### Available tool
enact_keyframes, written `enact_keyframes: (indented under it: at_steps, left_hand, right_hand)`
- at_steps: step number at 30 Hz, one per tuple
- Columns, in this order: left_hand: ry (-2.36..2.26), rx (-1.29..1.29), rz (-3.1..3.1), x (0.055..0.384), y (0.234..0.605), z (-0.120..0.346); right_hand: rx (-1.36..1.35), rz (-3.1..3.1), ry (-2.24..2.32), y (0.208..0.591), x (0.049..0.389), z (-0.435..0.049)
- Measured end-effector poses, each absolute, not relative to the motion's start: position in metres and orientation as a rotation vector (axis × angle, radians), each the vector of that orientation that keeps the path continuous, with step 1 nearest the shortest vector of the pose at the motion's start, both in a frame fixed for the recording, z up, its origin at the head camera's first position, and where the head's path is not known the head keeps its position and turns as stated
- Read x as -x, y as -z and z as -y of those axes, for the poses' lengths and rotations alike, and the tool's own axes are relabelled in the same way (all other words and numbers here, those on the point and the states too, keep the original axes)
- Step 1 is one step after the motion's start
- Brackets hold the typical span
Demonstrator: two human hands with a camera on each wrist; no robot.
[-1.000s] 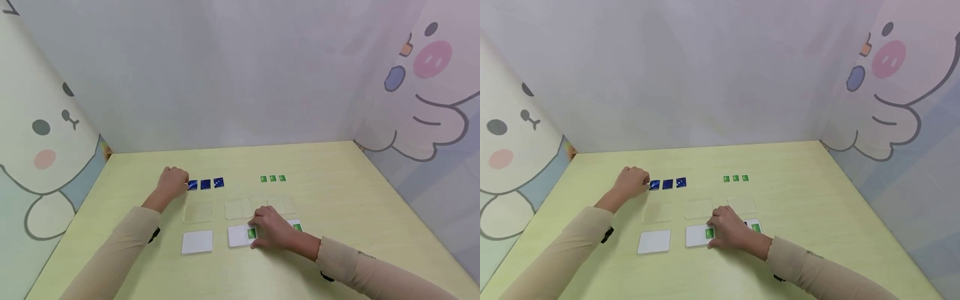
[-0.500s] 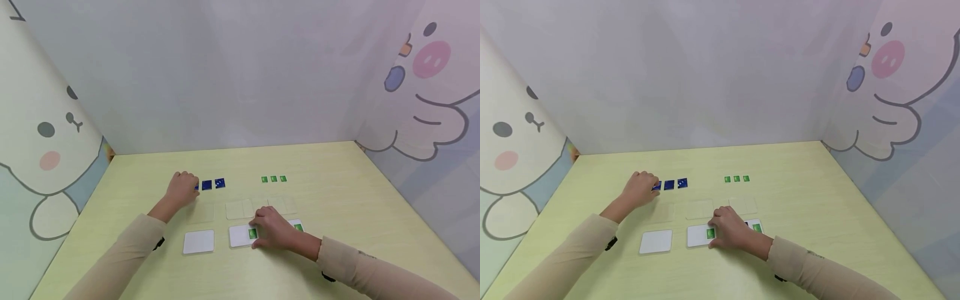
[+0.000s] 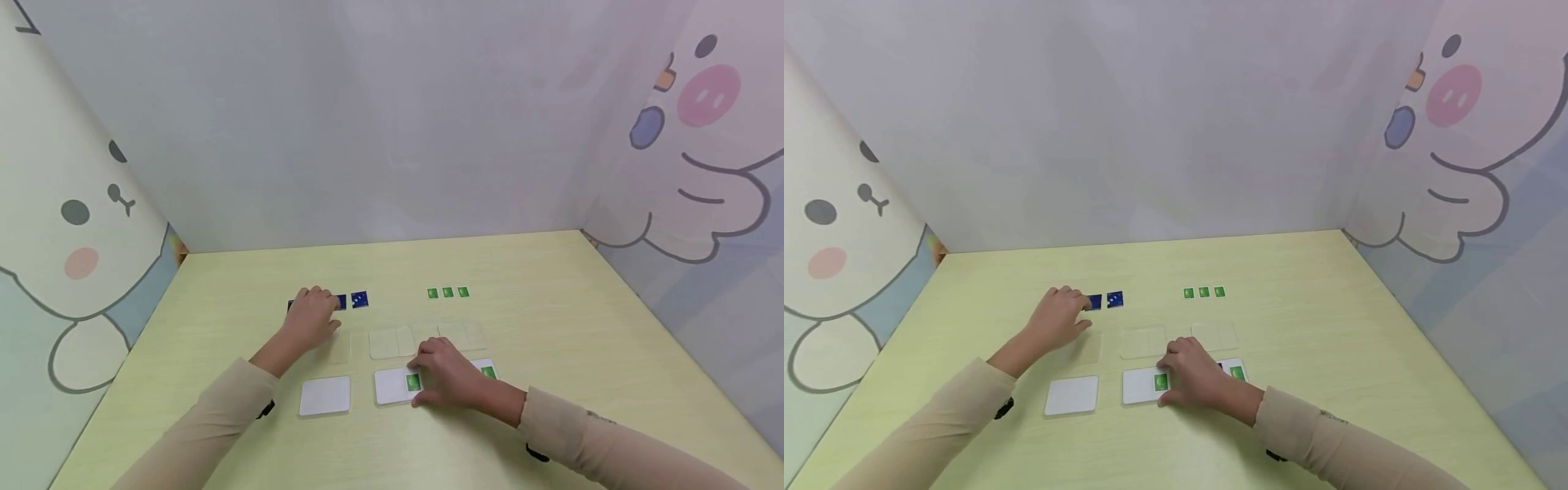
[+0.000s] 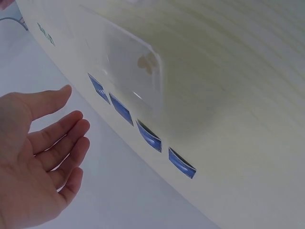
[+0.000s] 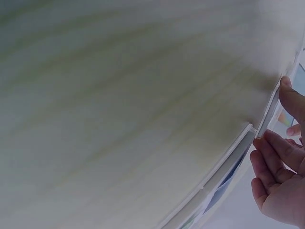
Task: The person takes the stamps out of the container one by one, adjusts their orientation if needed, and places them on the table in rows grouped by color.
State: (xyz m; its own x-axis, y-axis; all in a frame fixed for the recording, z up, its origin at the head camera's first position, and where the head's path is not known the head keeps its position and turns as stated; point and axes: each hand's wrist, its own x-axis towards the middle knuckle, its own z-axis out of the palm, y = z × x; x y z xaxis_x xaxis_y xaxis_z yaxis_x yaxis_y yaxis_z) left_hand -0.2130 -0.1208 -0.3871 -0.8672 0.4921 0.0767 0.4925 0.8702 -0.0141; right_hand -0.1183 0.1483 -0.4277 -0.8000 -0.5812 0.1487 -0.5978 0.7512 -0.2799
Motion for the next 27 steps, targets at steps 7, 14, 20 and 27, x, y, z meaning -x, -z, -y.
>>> enact_keyframes:
  at_steps: [7, 14, 20, 27]
  left_hand:
    - [0.025, 0.797, 2.965, 0.207, 0.386, 0.112]
    - [0.019, 0.822, 2.965, 0.203, 0.383, 0.106]
    - [0.020, 0.841, 2.947, 0.199, 0.382, 0.101]
    - [0.053, 0.850, 2.956, 0.194, 0.379, 0.096]
  right_hand:
    - [-0.892, 2.929, -0.574, 0.429, 0.117, -0.149]
    - [-0.870, 2.938, -0.612, 0.429, 0.118, -0.150]
    - [-0.860, 2.957, -0.610, 0.429, 0.117, -0.149]
    - [-0.853, 2.962, -0.613, 0.428, 0.117, -0.149]
